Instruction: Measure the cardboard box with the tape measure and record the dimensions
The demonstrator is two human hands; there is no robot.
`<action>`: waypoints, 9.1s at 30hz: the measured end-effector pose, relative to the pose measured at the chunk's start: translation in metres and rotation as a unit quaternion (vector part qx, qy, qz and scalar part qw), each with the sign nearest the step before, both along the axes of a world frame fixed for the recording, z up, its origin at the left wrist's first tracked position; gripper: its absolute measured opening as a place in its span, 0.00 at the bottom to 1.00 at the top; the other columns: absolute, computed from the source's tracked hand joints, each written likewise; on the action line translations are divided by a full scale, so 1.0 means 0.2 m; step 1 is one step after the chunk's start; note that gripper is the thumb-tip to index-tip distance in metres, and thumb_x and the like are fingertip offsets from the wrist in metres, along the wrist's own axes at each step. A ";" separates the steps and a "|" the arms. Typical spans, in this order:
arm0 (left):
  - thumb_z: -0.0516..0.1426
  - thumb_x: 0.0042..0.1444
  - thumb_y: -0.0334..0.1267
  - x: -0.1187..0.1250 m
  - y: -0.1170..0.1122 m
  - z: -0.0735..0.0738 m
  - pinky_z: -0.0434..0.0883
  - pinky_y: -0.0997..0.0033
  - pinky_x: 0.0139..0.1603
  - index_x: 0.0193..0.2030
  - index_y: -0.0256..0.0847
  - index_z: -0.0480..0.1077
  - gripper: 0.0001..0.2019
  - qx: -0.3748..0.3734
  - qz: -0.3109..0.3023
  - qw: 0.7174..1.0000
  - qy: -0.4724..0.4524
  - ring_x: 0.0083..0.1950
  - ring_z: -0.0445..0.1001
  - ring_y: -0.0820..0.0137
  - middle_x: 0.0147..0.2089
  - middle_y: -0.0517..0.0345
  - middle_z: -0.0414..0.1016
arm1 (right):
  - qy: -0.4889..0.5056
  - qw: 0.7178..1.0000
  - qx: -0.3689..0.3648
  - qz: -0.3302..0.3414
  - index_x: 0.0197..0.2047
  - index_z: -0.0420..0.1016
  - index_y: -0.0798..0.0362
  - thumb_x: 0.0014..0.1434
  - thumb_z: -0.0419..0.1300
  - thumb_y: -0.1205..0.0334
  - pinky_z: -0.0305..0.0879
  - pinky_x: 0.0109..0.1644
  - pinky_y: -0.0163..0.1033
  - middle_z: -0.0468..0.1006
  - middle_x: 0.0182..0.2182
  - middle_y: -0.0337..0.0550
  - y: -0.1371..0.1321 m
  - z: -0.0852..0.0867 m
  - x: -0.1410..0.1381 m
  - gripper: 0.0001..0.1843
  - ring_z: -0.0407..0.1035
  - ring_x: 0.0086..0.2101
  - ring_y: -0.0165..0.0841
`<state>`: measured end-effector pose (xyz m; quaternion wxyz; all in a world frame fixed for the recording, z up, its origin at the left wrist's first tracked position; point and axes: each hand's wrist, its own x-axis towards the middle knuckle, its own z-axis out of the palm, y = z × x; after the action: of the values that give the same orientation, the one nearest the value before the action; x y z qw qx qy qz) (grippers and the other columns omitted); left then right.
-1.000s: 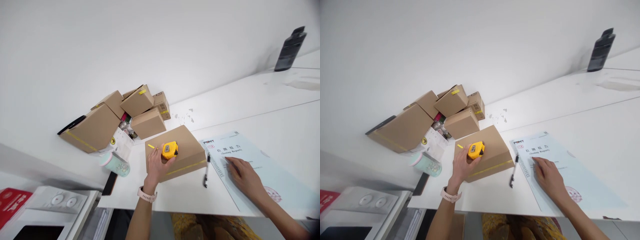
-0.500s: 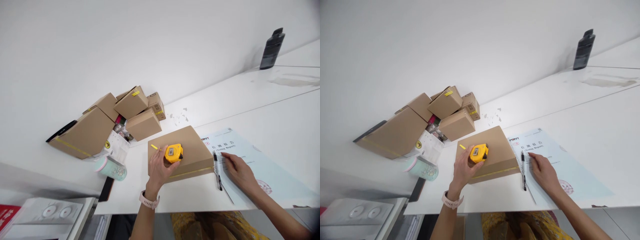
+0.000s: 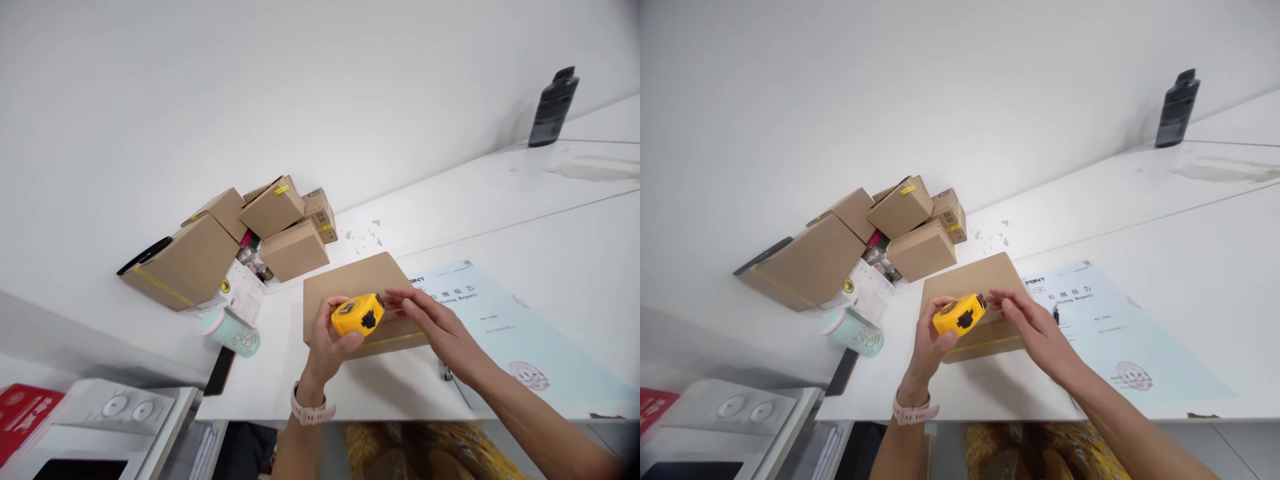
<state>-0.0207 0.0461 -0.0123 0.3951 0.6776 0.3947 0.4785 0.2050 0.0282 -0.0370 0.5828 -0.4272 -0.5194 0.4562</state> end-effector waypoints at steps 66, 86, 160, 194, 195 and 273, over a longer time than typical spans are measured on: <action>0.66 0.48 0.67 -0.67 0.28 -0.10 0.62 0.71 0.28 0.36 0.38 0.77 0.29 -0.160 0.233 0.955 -0.091 0.25 0.63 0.74 0.32 0.56 0.75 | -0.037 0.973 -0.217 -0.066 0.43 0.81 0.45 0.52 0.70 0.37 0.71 0.55 0.50 0.83 0.52 0.45 0.43 -0.16 0.19 0.24 0.73 0.54 0.47; 0.63 0.49 0.70 -0.70 0.29 -0.12 0.60 0.71 0.27 0.34 0.39 0.74 0.30 -0.153 0.228 0.958 -0.077 0.25 0.63 0.73 0.30 0.58 0.72 | -0.044 0.970 -0.227 -0.069 0.40 0.83 0.46 0.54 0.69 0.39 0.69 0.57 0.50 0.84 0.49 0.44 0.43 -0.16 0.18 0.21 0.73 0.52 0.46; 0.63 0.59 0.58 0.20 -0.53 -0.33 0.77 0.72 0.26 0.58 0.43 0.62 0.29 -0.358 -0.162 0.831 -0.393 0.30 0.83 0.64 0.41 0.50 0.79 | -0.461 0.876 0.008 0.140 0.30 0.69 0.49 0.63 0.57 0.47 0.62 0.40 0.40 0.81 0.33 0.42 1.04 0.07 -0.12 0.16 0.72 0.35 0.38; 0.70 0.47 0.60 -0.29 -0.32 -0.41 0.74 0.67 0.44 0.57 0.43 0.71 0.35 -0.082 0.333 0.901 -0.265 0.46 0.80 0.59 0.53 0.48 0.78 | -0.161 0.986 -0.021 -0.022 0.64 0.76 0.35 0.68 0.41 0.29 0.57 0.72 0.59 0.58 0.75 0.35 0.44 -0.23 0.11 0.37 0.58 0.69 0.53; 0.70 0.47 0.60 -0.29 -0.30 -0.41 0.73 0.67 0.43 0.57 0.43 0.71 0.35 -0.086 0.319 0.905 -0.268 0.45 0.80 0.59 0.49 0.50 0.79 | -0.149 0.989 -0.021 -0.017 0.64 0.76 0.36 0.67 0.41 0.28 0.55 0.73 0.59 0.58 0.75 0.35 0.42 -0.24 0.09 0.37 0.57 0.69 0.53; 0.70 0.48 0.60 0.09 -0.57 -0.36 0.72 0.66 0.34 0.58 0.42 0.70 0.36 -0.282 -0.070 0.907 -0.306 0.38 0.83 0.55 0.41 0.47 0.79 | -0.504 0.828 0.240 0.057 0.58 0.83 0.40 0.63 0.49 0.72 0.65 0.35 0.37 0.83 0.46 0.41 0.83 0.15 0.01 0.30 0.77 0.40 0.36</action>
<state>-0.0030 -0.0671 -0.0849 0.7037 0.3844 0.3242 0.5019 0.2063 0.1940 -0.0070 0.2974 -0.4139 -0.8574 0.0713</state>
